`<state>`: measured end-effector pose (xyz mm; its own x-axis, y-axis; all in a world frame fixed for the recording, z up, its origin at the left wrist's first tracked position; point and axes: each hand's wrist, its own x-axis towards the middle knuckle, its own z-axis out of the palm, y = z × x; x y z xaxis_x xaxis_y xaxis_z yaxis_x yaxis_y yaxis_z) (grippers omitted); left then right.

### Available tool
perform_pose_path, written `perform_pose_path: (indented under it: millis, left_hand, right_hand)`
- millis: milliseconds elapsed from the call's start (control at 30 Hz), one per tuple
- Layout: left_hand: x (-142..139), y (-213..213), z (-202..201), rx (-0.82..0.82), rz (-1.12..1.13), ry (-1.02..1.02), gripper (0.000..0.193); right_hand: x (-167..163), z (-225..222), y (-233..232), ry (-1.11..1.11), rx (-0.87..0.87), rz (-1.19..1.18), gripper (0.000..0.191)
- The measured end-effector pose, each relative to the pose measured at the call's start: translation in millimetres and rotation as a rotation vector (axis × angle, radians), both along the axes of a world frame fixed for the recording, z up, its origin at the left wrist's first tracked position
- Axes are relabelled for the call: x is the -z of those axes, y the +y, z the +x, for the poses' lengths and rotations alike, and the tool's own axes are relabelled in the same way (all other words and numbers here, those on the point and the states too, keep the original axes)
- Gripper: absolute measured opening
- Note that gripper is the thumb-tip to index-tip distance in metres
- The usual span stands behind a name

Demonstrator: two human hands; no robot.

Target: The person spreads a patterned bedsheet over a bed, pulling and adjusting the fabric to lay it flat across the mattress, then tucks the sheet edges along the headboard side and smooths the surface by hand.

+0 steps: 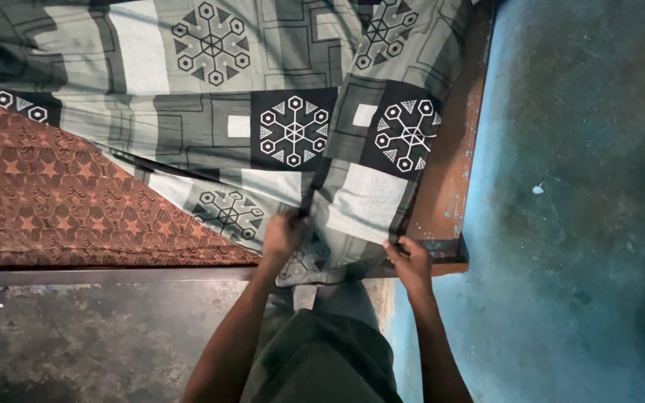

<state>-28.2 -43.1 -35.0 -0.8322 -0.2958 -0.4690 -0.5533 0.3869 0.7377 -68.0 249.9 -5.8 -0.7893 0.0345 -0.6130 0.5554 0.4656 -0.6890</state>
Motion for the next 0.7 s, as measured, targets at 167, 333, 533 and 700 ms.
perform_pose_path:
  millis: [167, 333, 533, 700]
  left_hand:
    - [3, 1, -5, -0.146, -0.045, 0.114, 0.019]
    - [5, -5, -3, -0.122, -0.021, 0.095, 0.018]
    - [6, -7, 0, -0.152, -0.078, 0.004, 0.022]
    - [-12, 7, 17, -0.117, -0.335, 0.105, 0.027]
  right_hand:
    - [1, -11, -4, -0.030, 0.030, -0.054, 0.020]
    - [4, -10, -7, 0.089, -0.090, 0.035, 0.021]
    - [0, -5, -12, 0.215, -0.152, 0.190, 0.023]
    - [-5, 2, -18, 0.083, -0.133, 0.126, 0.028]
